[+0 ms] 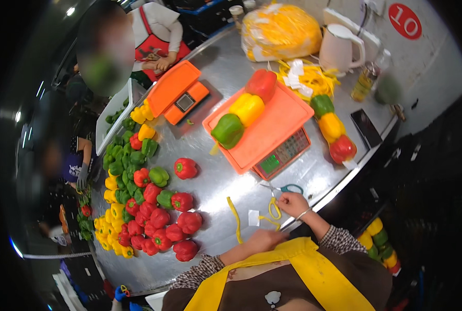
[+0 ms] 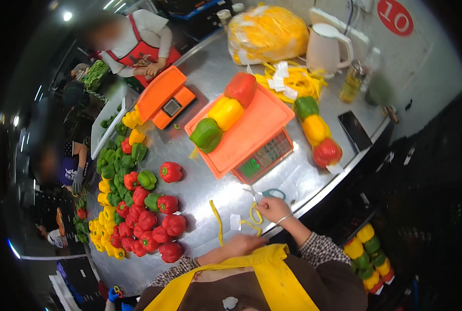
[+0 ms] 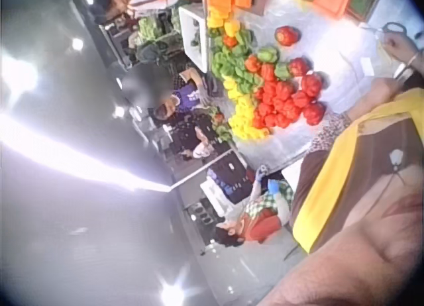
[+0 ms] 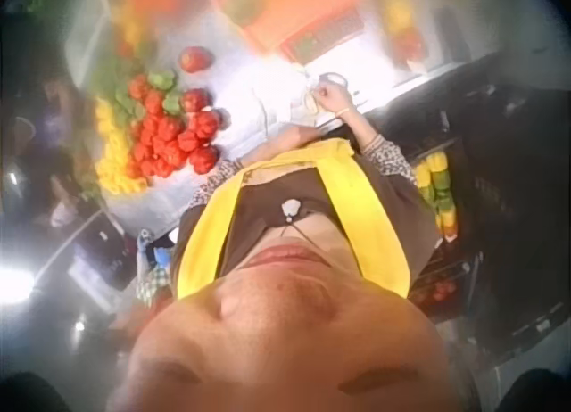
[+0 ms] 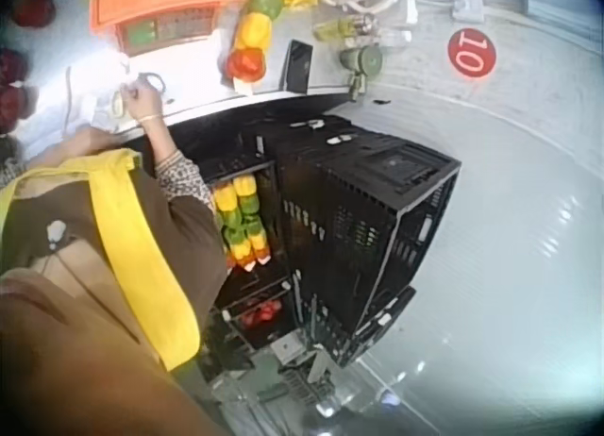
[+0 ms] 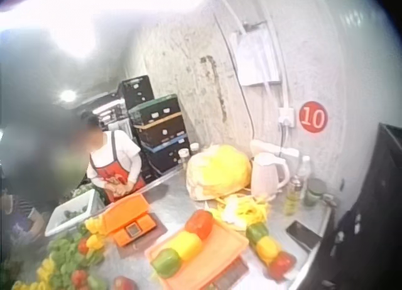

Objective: The person stacks red, yellow, and green bell peppers into vertical columns and secures them with yellow rubber bands. They place the finished stacks into a black crate and continue assembling additional stacks from peppers on the metal table.

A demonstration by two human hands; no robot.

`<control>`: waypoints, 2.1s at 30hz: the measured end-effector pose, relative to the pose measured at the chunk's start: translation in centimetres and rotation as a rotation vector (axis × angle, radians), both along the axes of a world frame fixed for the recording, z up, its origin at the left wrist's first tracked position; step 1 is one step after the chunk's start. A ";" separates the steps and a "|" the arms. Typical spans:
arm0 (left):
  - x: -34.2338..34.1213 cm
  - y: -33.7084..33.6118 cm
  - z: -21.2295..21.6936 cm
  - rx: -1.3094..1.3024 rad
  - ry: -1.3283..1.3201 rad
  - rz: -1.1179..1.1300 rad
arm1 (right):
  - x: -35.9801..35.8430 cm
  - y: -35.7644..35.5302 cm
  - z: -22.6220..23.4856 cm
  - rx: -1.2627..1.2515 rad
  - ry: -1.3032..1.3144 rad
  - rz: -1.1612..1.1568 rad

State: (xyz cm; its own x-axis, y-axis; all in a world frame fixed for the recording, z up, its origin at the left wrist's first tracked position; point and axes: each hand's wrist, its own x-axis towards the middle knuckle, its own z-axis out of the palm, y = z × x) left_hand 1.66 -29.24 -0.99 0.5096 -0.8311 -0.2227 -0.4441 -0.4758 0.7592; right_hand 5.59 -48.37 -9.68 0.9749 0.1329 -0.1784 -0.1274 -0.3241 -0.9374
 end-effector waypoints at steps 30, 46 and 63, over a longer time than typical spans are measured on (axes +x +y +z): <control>24.1 -0.9 11.3 -0.008 -1.100 0.434 | -0.7 -0.7 3.2 0.033 0.038 -0.022; 20.4 -10.3 14.9 -0.234 0.457 -0.074 | -7.5 -3.1 10.1 0.712 -0.251 -0.608; -1.5 -12.1 -2.1 -0.113 -0.495 -0.624 | -44.8 -10.3 2.8 1.463 -0.758 -1.862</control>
State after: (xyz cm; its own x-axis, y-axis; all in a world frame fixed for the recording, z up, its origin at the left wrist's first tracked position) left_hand 0.15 -41.37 -3.08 -0.0384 -0.9992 0.0095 -0.9002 0.0387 0.4337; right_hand -39.24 -58.69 -6.84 0.0240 -0.8507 -0.5252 0.8930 0.2544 -0.3713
